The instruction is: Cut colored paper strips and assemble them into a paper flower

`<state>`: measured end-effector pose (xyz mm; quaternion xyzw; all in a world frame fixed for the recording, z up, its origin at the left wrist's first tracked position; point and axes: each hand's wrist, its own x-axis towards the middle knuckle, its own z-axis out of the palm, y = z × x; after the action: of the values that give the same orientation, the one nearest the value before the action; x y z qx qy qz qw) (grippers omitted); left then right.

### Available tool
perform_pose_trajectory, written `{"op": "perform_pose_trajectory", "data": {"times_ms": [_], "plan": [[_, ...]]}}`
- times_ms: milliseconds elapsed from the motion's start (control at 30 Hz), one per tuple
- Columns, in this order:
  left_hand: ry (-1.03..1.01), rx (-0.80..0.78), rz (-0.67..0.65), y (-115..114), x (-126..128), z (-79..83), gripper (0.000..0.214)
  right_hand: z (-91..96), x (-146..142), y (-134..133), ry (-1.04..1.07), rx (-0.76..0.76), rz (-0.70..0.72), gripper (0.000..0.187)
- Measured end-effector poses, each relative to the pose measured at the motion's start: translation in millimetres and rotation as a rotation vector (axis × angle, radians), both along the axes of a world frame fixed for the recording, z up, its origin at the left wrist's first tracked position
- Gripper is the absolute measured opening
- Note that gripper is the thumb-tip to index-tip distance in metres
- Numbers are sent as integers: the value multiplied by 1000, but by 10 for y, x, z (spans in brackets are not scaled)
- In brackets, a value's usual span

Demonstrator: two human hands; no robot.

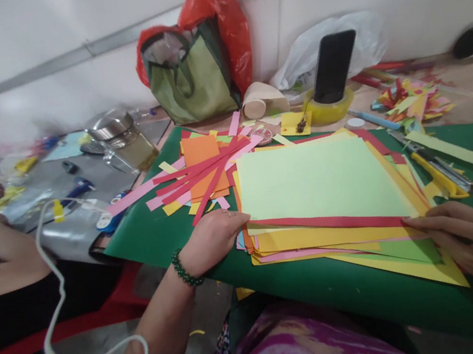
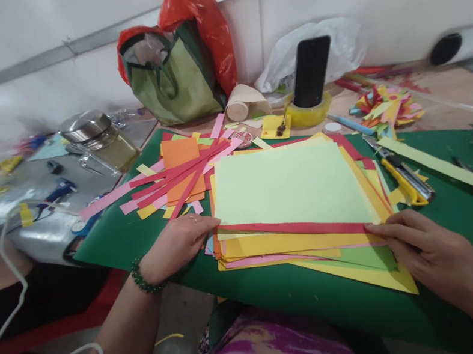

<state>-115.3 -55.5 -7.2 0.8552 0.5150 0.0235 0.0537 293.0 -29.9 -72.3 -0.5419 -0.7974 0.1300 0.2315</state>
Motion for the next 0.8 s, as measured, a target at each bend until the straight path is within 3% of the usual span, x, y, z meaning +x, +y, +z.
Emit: {"op": "perform_pose_trajectory", "data": {"times_ms": [167, 400, 633, 800], "plan": [[-11, -74, 19, 4, -9, 59, 38, 9, -18, 7, -10, 73, 40, 32], [-18, -52, 46, 26, -17, 48, 41, -26, 17, 0, -13, 97, 70, 33], [113, 75, 24, -35, 0, 4, 37, -22, 6, 6, -24, 171, 99, 36], [68, 234, 38, -151, -48, -3, 39, -3, -11, 18, -32, 277, 170, 37]]}}
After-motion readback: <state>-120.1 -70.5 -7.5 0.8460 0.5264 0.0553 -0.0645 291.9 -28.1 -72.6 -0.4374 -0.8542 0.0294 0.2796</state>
